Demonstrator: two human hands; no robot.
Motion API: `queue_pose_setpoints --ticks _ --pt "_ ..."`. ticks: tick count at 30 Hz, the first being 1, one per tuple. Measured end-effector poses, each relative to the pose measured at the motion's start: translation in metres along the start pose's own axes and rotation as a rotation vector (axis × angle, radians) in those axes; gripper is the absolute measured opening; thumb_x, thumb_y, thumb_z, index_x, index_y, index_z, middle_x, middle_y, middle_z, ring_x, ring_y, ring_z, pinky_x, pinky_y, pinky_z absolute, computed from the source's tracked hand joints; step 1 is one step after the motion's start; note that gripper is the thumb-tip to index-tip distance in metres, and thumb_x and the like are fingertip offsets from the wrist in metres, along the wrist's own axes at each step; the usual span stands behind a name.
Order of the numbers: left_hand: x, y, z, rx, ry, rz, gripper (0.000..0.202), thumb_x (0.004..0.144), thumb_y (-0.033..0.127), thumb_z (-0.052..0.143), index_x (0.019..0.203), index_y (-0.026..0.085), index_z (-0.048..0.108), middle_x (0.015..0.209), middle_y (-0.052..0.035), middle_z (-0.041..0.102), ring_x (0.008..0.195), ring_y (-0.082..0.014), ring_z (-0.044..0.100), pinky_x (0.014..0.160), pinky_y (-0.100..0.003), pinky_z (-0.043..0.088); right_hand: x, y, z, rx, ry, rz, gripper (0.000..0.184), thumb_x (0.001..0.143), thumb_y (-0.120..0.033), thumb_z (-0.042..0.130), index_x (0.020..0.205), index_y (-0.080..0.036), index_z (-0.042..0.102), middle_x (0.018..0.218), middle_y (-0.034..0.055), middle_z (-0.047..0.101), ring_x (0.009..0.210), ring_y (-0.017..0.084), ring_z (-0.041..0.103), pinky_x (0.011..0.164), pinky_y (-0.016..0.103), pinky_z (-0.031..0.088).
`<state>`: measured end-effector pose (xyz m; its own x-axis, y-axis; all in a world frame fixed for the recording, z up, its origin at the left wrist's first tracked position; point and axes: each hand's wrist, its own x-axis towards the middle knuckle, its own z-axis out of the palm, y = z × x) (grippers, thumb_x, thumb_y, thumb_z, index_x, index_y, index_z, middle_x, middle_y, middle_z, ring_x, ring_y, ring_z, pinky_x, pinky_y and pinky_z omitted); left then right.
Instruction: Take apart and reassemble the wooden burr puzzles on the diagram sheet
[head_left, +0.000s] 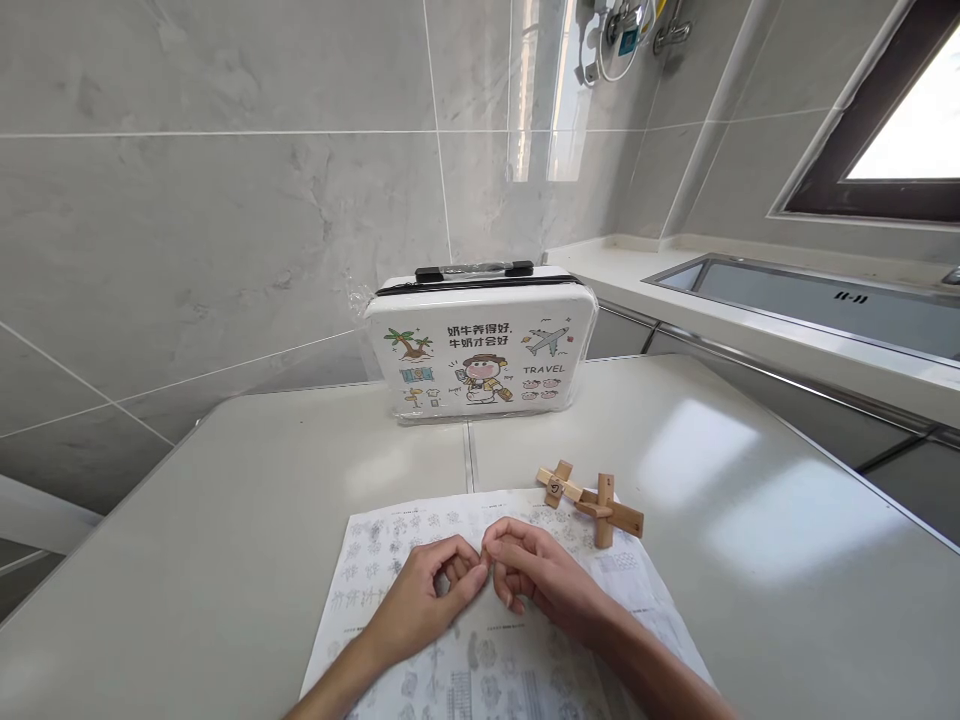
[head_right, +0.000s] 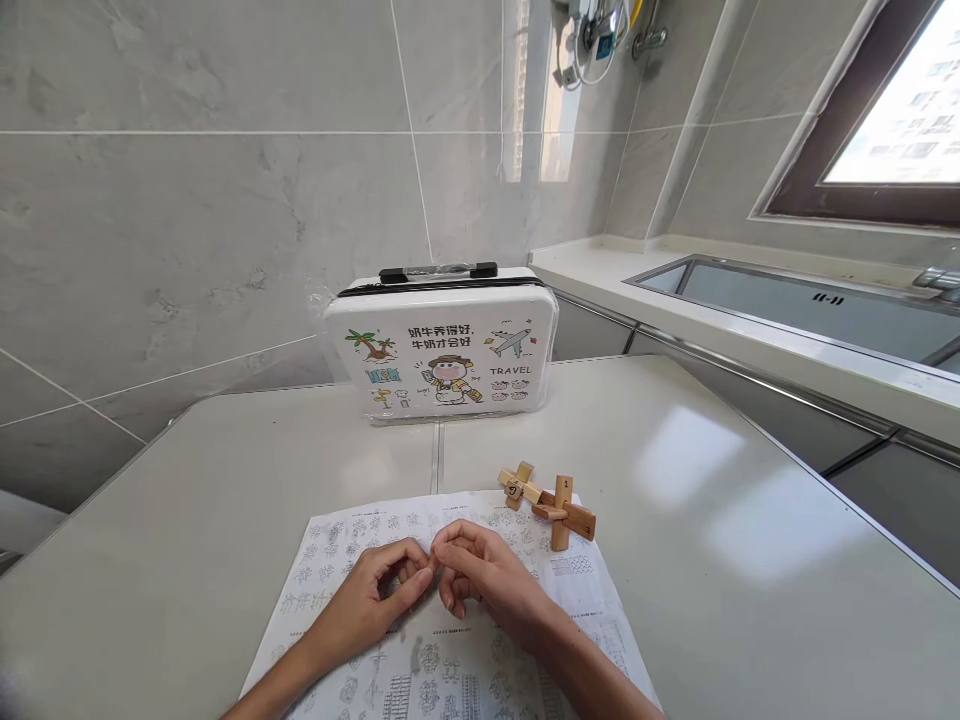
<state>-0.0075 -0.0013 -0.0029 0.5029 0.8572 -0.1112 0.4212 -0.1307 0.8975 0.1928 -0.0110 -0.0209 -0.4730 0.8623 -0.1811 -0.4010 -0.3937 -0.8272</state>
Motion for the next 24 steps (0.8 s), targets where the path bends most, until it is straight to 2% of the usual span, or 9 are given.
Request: queue_pose_setpoints --ticks 24 --pt "0.0002 -0.0005 0.0003 0.009 -0.001 0.007 0.038 0.102 0.052 0.056 0.082 0.020 0.064 0.072 0.0016 0.058 0.067 -0.0153 0.047 0.065 -0.028 0.036 -0.0006 -0.0017 0.0001 0.003 0.001 0.006 0.042 0.086 -0.055 0.081 0.092 -0.019 0.061 0.064 -0.0050 0.059 0.054 0.009 0.053 0.050 0.021 0.038"
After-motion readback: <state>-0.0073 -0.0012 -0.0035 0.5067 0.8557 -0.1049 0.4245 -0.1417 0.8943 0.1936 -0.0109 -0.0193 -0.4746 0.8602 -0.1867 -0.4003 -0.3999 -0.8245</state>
